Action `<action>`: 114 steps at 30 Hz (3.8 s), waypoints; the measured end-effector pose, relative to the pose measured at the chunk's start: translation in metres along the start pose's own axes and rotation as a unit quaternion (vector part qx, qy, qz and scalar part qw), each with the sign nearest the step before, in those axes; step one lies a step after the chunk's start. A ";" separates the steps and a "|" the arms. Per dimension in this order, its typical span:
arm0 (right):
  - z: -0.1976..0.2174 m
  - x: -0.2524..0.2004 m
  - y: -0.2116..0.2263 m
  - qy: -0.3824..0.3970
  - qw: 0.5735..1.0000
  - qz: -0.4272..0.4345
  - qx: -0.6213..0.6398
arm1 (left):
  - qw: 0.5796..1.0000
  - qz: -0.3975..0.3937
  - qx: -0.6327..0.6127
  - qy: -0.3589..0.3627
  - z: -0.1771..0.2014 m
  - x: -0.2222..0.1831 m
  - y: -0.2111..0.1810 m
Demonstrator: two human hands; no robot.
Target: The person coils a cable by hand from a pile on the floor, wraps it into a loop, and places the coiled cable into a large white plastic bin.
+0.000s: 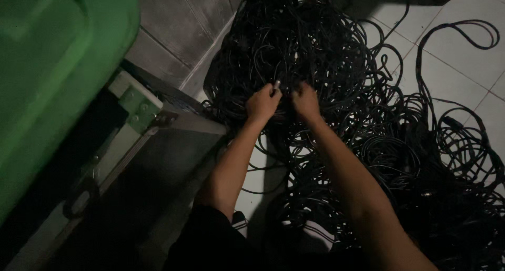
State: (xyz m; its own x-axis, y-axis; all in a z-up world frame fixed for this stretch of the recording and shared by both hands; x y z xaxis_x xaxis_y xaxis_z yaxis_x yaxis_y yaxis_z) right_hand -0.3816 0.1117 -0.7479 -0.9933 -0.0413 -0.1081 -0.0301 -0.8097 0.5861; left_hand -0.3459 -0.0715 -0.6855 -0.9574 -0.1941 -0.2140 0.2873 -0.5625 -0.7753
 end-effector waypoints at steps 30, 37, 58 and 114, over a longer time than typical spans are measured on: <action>0.073 0.055 0.000 0.080 0.846 -0.149 0.505 | 0.977 -0.062 -0.016 0.204 -0.004 -0.014 -0.104; 0.146 0.042 0.061 0.072 0.868 -0.101 0.480 | 0.986 -0.153 -0.057 0.022 0.073 0.022 -0.112; 0.364 -0.036 0.242 0.178 0.915 -0.028 0.361 | 0.923 -0.180 -0.245 0.236 0.206 -0.033 -0.310; 0.720 -0.245 0.388 -0.182 0.830 -0.202 0.488 | 0.644 0.154 -0.694 0.281 0.376 -0.185 -0.700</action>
State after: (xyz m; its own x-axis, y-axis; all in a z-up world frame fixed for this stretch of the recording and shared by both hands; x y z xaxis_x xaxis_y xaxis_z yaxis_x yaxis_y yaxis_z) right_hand -0.2305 0.2286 0.0843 -0.8428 0.4408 -0.3089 -0.2692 0.1517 0.9510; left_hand -0.3583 0.0555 0.1202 -0.8331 0.4161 -0.3645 0.5359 0.7705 -0.3453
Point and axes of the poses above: each hand's wrist, its own x-axis towards the middle knuckle, its own z-axis out of the back of the hand, y = z × x, the point moved 9 cm from there along x, towards the middle knuckle, and after that the axes turned 12 degrees about -x, right-handed, at the moved point
